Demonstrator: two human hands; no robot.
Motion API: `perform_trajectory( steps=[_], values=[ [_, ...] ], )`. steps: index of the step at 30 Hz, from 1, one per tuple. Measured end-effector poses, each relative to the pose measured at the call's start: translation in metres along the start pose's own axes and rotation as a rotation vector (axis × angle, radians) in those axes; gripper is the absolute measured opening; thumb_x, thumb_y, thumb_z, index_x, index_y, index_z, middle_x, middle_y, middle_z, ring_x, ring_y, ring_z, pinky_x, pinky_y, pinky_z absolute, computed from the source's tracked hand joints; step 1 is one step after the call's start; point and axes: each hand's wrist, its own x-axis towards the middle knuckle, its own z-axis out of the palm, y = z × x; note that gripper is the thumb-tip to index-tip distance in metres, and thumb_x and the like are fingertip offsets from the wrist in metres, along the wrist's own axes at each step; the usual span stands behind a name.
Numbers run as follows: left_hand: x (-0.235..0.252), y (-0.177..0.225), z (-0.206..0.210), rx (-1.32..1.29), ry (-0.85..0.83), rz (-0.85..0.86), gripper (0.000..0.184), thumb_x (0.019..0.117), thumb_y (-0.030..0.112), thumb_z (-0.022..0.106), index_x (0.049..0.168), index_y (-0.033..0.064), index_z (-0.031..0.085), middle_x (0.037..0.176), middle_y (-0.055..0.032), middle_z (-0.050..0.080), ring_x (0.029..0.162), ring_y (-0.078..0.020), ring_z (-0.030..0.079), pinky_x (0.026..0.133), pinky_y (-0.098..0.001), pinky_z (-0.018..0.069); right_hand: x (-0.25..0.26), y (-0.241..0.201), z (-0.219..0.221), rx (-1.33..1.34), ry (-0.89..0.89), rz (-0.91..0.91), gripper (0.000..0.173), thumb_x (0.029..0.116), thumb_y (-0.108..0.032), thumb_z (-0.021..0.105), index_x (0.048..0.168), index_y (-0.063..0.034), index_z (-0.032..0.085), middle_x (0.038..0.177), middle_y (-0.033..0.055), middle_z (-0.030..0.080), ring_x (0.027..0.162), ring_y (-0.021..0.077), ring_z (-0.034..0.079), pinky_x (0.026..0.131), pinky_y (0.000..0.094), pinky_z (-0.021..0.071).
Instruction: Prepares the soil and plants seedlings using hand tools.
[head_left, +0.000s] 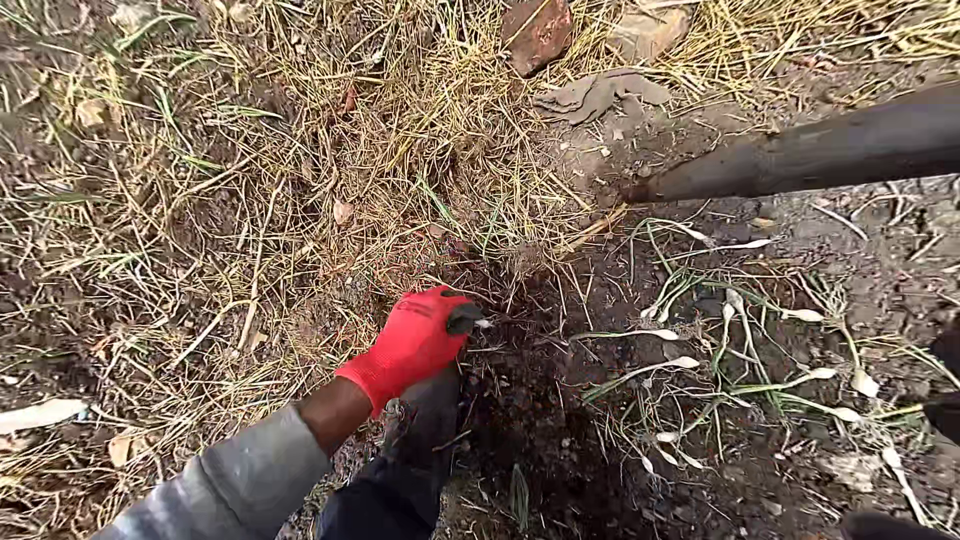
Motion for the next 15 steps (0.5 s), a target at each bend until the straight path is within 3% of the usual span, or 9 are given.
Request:
perform_trajectory(
  steps=[1,2,3,5,7,9,10,12,15],
  values=[
    [0.008,0.004,-0.013,0.056,0.05,0.031,0.017,0.0948,0.027,0.071,0.108,0.018,0.079,0.108,-0.0094,0.074,0.1,-0.0291,0.07,0.09,-0.0586,0.0532,0.019,0.006,0.022,-0.032,0.084,0.105,0.015,0.1033,-0.01,0.051,0.1,-0.0035,0.064,0.081,-0.002,0.067,0.072,0.0038,0.065,0.069,0.0213,0.056],
    [0.02,0.013,-0.03,0.127,0.095,0.071,0.018,0.095,0.029,0.071,0.107,0.0183,0.078,0.108,-0.0101,0.074,0.101,-0.0306,0.07,0.09,-0.0609,0.0518,0.048,0.018,0.066,-0.134,0.26,0.222,0.014,0.1042,-0.019,0.051,0.098,-0.0078,0.058,0.07,-0.0016,0.06,0.057,0.0058,0.06,0.053,0.0227,0.0534],
    [0.035,0.024,-0.044,0.217,0.126,0.103,0.02,0.0939,0.031,0.069,0.107,0.0194,0.078,0.109,-0.0099,0.073,0.102,-0.0308,0.07,0.091,-0.0615,0.0507,0.076,0.04,0.111,-0.256,0.388,0.326,0.017,0.1019,-0.026,0.058,0.099,-0.0096,0.062,0.069,0.0029,0.06,0.055,0.0143,0.06,0.049,0.0335,0.0524],
    [0.067,0.057,-0.054,0.375,0.054,0.146,0.023,0.0915,0.029,0.07,0.109,0.0164,0.076,0.112,-0.0137,0.072,0.108,-0.0347,0.068,0.094,-0.0629,0.0468,0.093,0.098,0.168,-0.288,0.394,0.46,0.028,0.0994,-0.033,0.063,0.106,-0.0059,0.065,0.077,0.0148,0.062,0.065,0.031,0.062,0.056,0.0554,0.0501],
    [0.091,0.076,-0.015,0.487,-0.186,0.198,0.024,0.0885,0.025,0.072,0.11,0.0131,0.074,0.115,-0.0149,0.07,0.112,-0.0364,0.065,0.098,-0.0644,0.0451,0.063,0.107,0.171,-0.195,0.398,0.514,0.032,0.1007,-0.034,0.063,0.116,-0.0061,0.065,0.084,0.0139,0.065,0.07,0.0286,0.064,0.061,0.0529,0.054],
    [0.098,0.072,0.042,0.503,-0.421,0.241,0.03,0.0855,0.017,0.077,0.113,0.006,0.074,0.123,-0.0199,0.067,0.119,-0.0419,0.061,0.103,-0.0679,0.043,0.017,0.082,0.157,-0.083,0.574,0.411,0.026,0.096,-0.027,0.068,0.113,-0.0079,0.069,0.082,0.0023,0.07,0.068,0.0115,0.068,0.061,0.0339,0.0598],
    [0.097,0.066,0.056,0.468,-0.45,0.245,0.031,0.087,0.017,0.077,0.116,0.0064,0.074,0.127,-0.0201,0.066,0.122,-0.0429,0.058,0.104,-0.0677,0.0429,-0.012,0.069,0.152,-0.047,0.621,0.322,0.027,0.0936,-0.02,0.068,0.115,-0.0037,0.069,0.092,0.0009,0.074,0.081,0.0056,0.071,0.073,0.0271,0.062],
    [0.086,0.06,0.053,0.37,-0.398,0.175,0.03,0.094,0.027,0.071,0.122,0.0164,0.073,0.131,-0.015,0.066,0.126,-0.0385,0.058,0.103,-0.0651,0.044,-0.073,0.06,0.152,-0.043,0.568,0.275,0.038,0.092,-0.011,0.067,0.125,0.0086,0.063,0.11,0.0105,0.074,0.103,0.0089,0.071,0.093,0.029,0.0593],
    [0.089,0.084,0.016,0.368,-0.158,0.147,0.033,0.0949,0.035,0.07,0.123,0.0185,0.074,0.129,-0.016,0.068,0.122,-0.0387,0.061,0.102,-0.0649,0.043,-0.106,0.101,0.173,-0.094,0.497,0.454,0.044,0.0915,-0.012,0.068,0.131,0.0068,0.062,0.113,0.0148,0.074,0.105,0.017,0.072,0.096,0.0384,0.0578]
  ],
)
